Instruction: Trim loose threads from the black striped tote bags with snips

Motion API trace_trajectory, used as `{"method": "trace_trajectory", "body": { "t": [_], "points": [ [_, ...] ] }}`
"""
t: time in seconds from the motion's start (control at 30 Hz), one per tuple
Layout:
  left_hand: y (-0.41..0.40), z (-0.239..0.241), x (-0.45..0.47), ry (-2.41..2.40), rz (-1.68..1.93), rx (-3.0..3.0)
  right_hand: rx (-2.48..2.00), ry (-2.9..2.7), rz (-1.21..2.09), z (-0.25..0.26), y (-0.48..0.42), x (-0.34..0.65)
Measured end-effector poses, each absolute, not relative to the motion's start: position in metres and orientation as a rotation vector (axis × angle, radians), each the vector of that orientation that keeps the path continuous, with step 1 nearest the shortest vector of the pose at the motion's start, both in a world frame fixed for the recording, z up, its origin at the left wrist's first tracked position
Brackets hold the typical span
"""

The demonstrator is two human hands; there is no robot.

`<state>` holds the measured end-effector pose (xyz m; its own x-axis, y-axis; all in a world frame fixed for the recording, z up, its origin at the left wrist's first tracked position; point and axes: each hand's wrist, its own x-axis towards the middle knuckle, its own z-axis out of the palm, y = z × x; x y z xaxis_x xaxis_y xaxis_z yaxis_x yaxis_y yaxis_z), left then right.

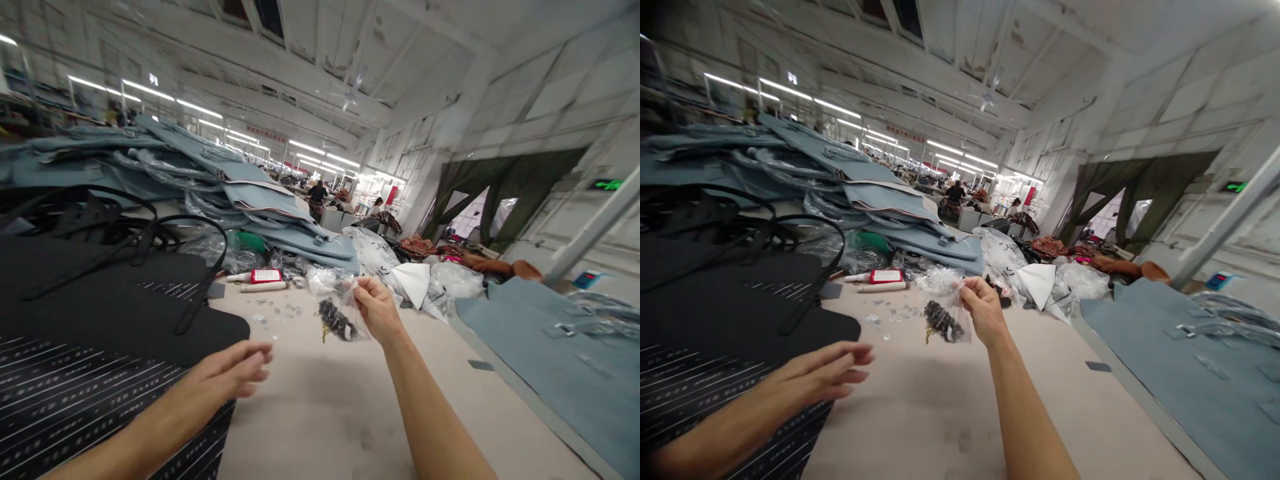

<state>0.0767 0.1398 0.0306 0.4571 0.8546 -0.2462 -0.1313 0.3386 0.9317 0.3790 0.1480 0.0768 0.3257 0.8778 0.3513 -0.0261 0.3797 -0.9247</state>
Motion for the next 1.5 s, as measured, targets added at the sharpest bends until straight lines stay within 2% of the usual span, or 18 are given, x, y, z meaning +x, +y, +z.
{"method": "trace_trajectory", "body": {
  "t": [0.07, 0.23, 0.5, 0.63, 0.87, 1.13, 1.3, 1.4, 1.5],
  "points": [
    [0.145, 0.034, 0.113, 0.763, 0.624, 0.953, -0.943, -1.01, 0.808, 0.07, 0.143, 0.364],
    [0.159, 0.025, 0.179, 0.569, 0.649, 0.678, -0.872, -0.771, 0.921, 0.046, 0.142, 0.35],
    [0.169, 0.003, 0.193, 0.64, 0.909, 1.016, -0.895, -0.572, 0.919, 0.013, 0.159, 0.363],
    [0.175, 0.004, 0.198, 0.759, 0.954, 0.905, -0.914, -0.534, 1.003, 0.004, 0.164, 0.366],
    [0.172, 0.013, 0.218, 0.575, 0.551, 0.724, -0.961, -0.589, 1.086, 0.006, 0.161, 0.372],
    [0.164, 0.015, 0.221, 0.509, 0.561, 0.704, -1.125, -0.597, 0.997, 0.008, 0.156, 0.392],
    [0.167, 0.016, 0.216, 0.54, 0.653, 0.598, -1.195, -0.602, 0.795, 0.012, 0.156, 0.398],
    [0.172, 0.017, 0.217, 0.562, 0.734, 0.519, -1.162, -0.619, 0.509, 0.021, 0.148, 0.394],
    [0.177, 0.016, 0.216, 0.588, 0.8, 0.482, -1.26, -0.997, 0.175, 0.025, 0.137, 0.375]
  ]
}}
